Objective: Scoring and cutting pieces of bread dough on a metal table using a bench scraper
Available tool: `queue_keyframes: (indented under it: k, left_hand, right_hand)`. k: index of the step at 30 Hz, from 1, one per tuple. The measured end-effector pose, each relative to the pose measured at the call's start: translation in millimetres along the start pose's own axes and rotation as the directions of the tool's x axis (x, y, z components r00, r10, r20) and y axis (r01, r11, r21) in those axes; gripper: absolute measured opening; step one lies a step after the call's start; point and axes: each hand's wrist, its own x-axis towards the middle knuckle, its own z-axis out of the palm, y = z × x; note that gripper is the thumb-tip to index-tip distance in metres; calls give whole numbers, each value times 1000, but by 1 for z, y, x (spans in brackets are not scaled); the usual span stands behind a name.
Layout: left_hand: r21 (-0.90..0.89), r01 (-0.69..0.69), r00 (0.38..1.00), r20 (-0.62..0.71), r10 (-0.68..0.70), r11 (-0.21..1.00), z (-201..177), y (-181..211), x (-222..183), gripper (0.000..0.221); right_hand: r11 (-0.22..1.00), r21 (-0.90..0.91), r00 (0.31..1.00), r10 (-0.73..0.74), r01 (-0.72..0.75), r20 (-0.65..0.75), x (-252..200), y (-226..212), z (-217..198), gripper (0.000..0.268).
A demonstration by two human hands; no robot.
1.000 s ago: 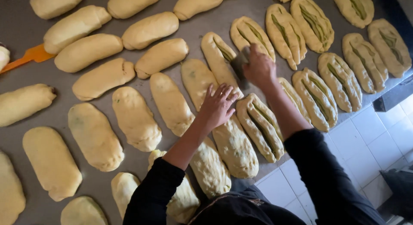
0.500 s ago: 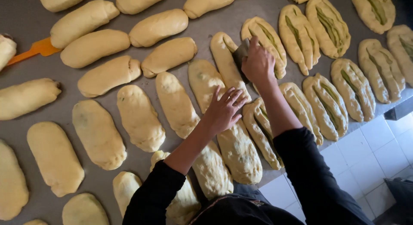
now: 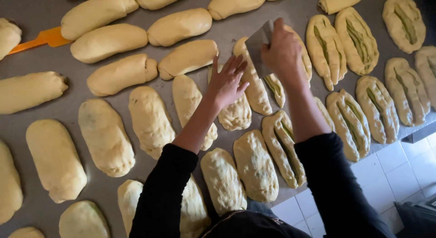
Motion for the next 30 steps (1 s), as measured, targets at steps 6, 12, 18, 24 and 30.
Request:
queue_keyframes:
  k: [6, 12, 18, 24, 30]
  left_hand:
    - [-43, -2, 999, -42, 0, 999, 25, -8, 12, 54]
    - [-80, -142, 955, -274, 115, 987, 24, -22, 2, 19]
    - [-47, -138, 985, -108, 132, 989, -3, -16, 2, 46]
    - [-85, -160, 987, -8, 160, 983, 11, 18, -23, 57]
    - [-97, -108, 994, -5, 108, 989, 20, 19, -27, 58]
  right_hand:
    - [992, -103, 997, -73, 70, -33, 18, -6, 64, 48]
    - [981, -145, 984, -142, 125, -108, 13, -36, 98, 19]
    - [991, -127, 993, -31, 45, 110, 45, -6, 47, 54]
    - [989, -29, 988, -144, 143, -49, 26, 24, 3, 55]
    - [991, -113, 997, -77, 74, -23, -35, 42, 31, 47]
